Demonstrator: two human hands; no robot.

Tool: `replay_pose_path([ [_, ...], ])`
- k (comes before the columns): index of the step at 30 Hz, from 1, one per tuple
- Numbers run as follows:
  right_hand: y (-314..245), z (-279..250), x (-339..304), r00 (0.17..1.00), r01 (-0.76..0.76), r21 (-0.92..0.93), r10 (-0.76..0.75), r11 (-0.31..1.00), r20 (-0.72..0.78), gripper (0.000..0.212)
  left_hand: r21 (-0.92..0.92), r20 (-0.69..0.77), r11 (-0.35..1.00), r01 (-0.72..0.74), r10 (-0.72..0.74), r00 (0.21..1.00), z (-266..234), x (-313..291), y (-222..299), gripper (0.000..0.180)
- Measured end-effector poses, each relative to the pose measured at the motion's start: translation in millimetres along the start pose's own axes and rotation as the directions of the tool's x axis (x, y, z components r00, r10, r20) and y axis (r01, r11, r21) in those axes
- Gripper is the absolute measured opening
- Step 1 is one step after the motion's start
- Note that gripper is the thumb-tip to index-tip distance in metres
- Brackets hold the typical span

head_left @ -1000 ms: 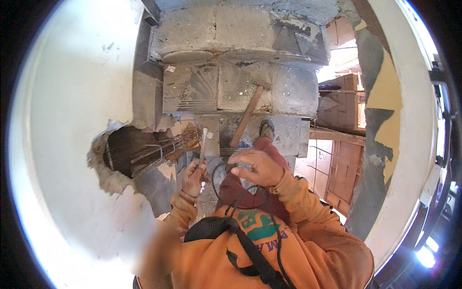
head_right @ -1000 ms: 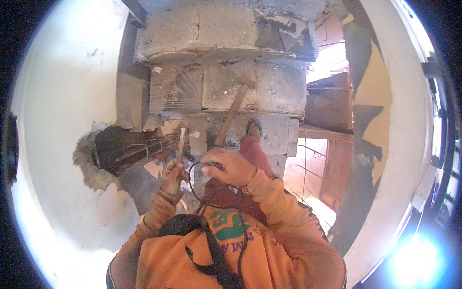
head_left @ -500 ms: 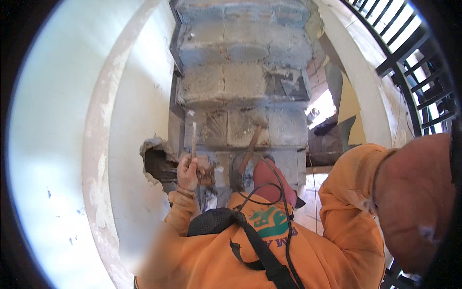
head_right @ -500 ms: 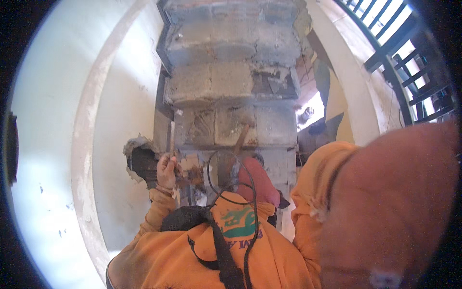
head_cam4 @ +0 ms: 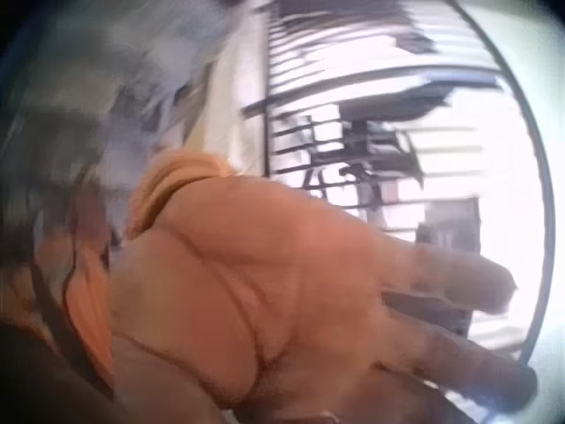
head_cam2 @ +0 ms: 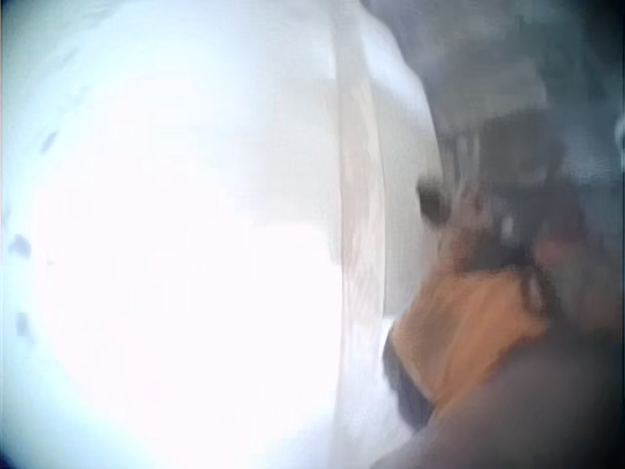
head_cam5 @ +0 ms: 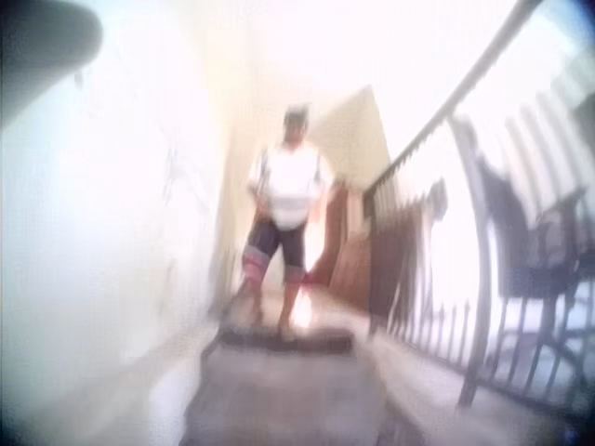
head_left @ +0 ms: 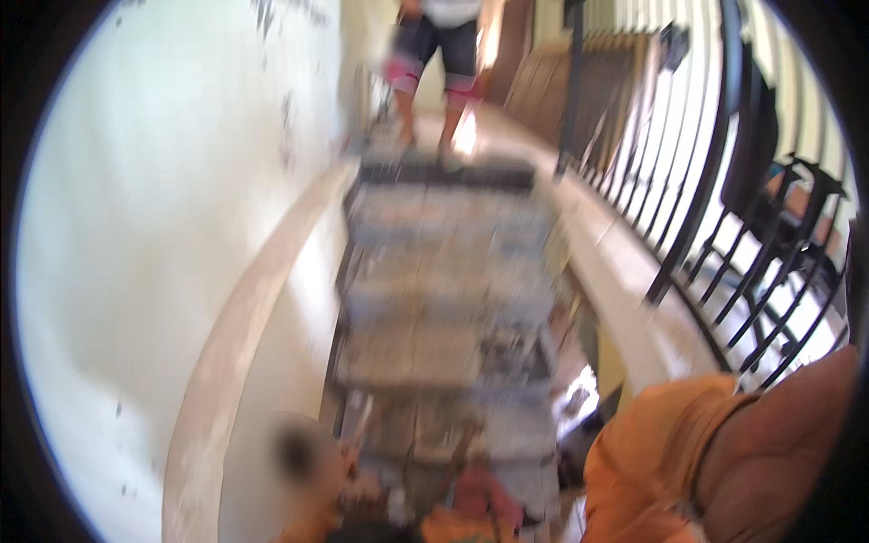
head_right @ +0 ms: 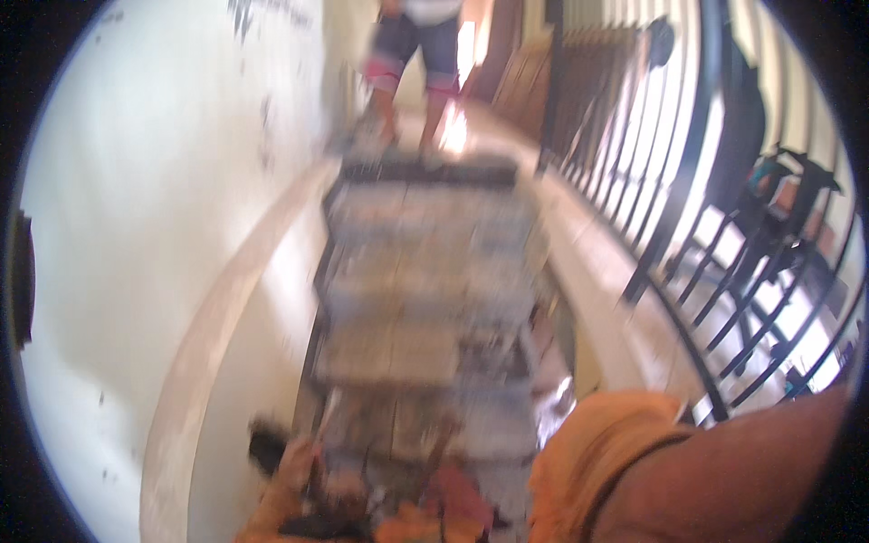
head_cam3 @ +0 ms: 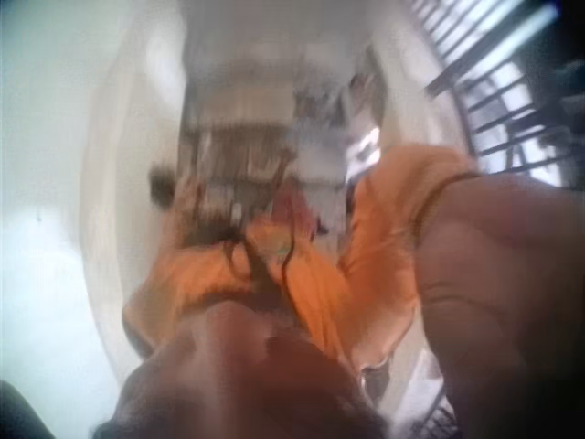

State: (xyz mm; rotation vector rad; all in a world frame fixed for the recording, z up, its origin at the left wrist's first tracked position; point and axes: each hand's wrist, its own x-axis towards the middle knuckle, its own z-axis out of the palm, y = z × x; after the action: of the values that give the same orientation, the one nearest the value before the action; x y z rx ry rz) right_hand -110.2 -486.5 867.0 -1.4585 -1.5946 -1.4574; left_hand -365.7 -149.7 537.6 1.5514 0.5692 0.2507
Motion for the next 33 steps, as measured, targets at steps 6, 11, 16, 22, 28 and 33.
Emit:
replay_pose_path([
  [6, -15, -36, 30, 0.993, 0.033, -0.082, -0.042, 0.996, -0.114, 0.036, 0.068, 0.344, 0.998, 0.014, -0.036, 0.938, 7, -22, 91, 0.013],
  [11, -16, -37, 48, 0.988, 0.15, -0.074, -0.151, 0.986, -0.009, 0.034, 0.088, 0.728, 0.963, 0.256, -0.237, 0.643, 24, -25, 46, 0.012],
  [16, -39, -25, 47, 0.991, 0.124, 0.094, -0.119, 0.988, -0.064, 0.032, -0.04, 0.667, 0.961, 0.272, -0.177, 0.724, -5, -85, 50, 0.017],
  [22, -54, -1, 12, 0.997, -0.071, 0.27, 0.077, 0.96, -0.012, 0.029, -0.004, 0.581, 0.867, 0.498, -0.403, 0.707, -66, -150, 14, 0.015],
  [28, -81, 91, -121, 0.655, -0.755, 0.402, 0.616, 0.517, 0.438, 0.024, -0.148, 0.436, 0.752, 0.643, -0.534, 0.725, -76, -210, 34, 0.015],
  [33, -144, 184, -321, 0.133, -0.987, 0.035, 0.695, 0.155, 0.707, 0.031, 0.08, 0.444, 0.736, 0.672, -0.63, 0.637, -71, -172, 33, 0.019],
])
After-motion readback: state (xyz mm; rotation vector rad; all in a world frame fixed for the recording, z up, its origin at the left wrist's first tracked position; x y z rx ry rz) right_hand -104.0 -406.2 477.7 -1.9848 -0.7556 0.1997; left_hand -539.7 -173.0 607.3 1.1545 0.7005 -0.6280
